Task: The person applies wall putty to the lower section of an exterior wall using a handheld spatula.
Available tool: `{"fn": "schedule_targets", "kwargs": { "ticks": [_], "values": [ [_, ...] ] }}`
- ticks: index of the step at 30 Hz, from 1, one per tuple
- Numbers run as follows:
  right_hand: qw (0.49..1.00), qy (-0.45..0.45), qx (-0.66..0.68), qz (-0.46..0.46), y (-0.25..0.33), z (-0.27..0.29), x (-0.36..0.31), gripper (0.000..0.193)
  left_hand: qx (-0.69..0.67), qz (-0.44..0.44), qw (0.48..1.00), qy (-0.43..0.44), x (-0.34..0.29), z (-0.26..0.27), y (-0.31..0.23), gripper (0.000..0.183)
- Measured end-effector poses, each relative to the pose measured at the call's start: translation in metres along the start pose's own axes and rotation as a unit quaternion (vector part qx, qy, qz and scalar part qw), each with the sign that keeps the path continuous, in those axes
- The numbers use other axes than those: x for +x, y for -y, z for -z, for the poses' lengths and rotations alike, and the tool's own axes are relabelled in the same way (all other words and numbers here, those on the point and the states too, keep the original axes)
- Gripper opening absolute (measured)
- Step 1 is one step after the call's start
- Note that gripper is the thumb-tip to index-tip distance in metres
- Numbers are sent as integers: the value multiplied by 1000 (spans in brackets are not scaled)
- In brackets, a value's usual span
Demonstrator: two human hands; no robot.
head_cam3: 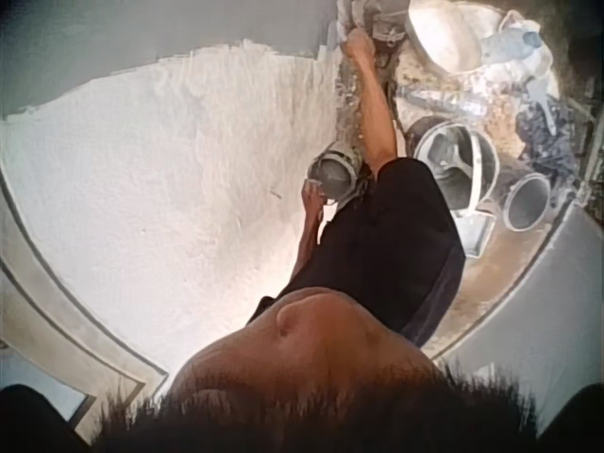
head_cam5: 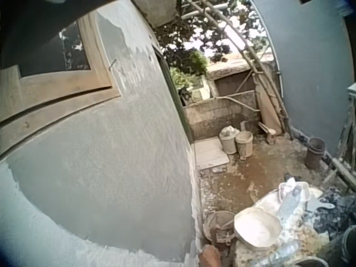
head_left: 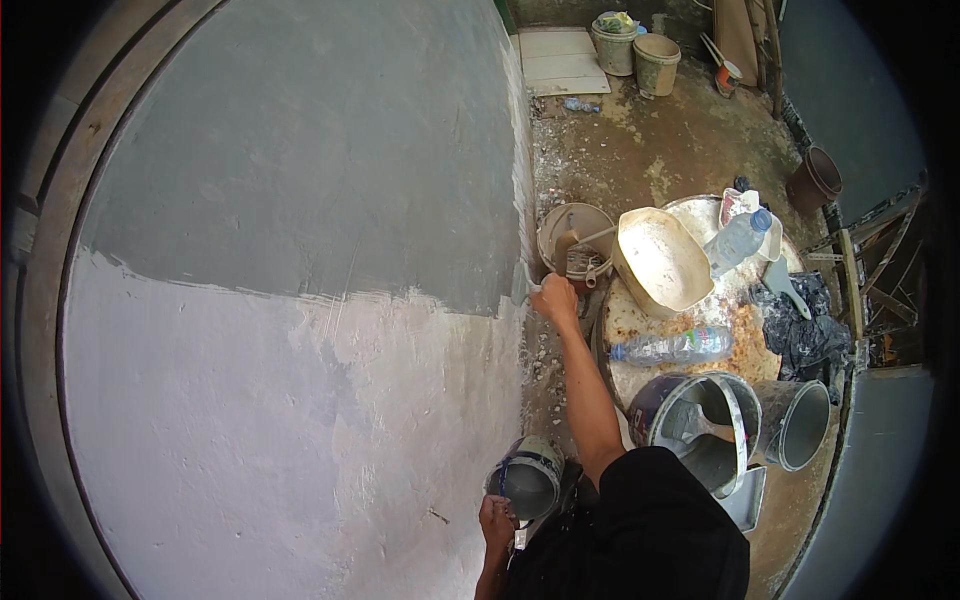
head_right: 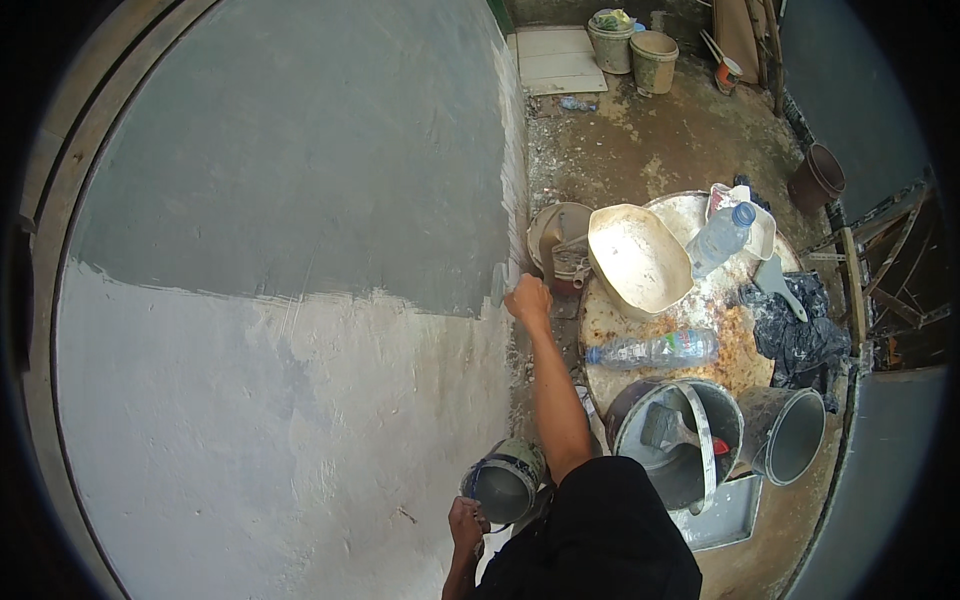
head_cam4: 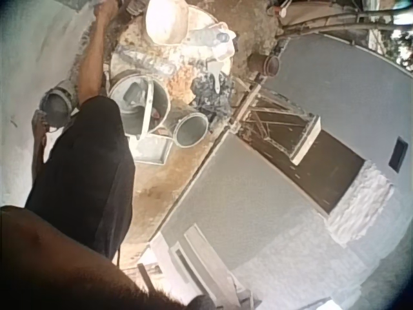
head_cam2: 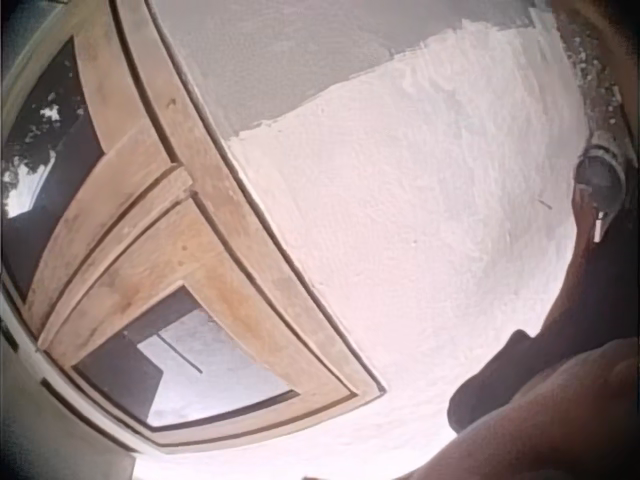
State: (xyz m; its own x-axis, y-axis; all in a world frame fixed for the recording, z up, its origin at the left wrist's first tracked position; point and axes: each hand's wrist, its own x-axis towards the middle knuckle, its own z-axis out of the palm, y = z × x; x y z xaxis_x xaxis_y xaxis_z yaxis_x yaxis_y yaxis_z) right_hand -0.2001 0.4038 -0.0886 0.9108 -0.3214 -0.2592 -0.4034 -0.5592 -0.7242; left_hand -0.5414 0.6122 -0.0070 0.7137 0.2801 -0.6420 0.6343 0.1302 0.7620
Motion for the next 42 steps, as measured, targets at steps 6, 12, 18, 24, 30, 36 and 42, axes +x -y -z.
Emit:
{"fn": "schedule_targets", "kwargs": {
  "ticks": [6, 12, 18, 24, 30, 36, 42],
  "values": [
    [990, 64, -41, -117, -70, -99, 36, 27, 36, 18, 999, -12, -6, 0, 14, 7],
    [994, 81, -51, -48, -69, -140, 48, 27, 25, 72, 997, -20, -3, 8, 28, 8],
    [993, 111, -36, 13, -38, -95, 22, 29, 79, 7, 996, -44, 4, 17, 45, 10],
    [998, 47, -24, -43, -58, -103, 22, 30, 36, 41, 998, -36, 3, 11, 29, 12],
    [989, 116, -71, -54, -89, -146, 43, 33, 7, 36, 999, -39, 0, 8, 19, 11],
    [993, 98, -25, 64, -96, -134, 30, 29, 16, 20, 999, -45, 2, 15, 21, 6],
    [999, 33, -40, 17, -104, -139, 33, 29, 27, 39, 998, -35, 4, 22, 28, 10]
  ]
}}
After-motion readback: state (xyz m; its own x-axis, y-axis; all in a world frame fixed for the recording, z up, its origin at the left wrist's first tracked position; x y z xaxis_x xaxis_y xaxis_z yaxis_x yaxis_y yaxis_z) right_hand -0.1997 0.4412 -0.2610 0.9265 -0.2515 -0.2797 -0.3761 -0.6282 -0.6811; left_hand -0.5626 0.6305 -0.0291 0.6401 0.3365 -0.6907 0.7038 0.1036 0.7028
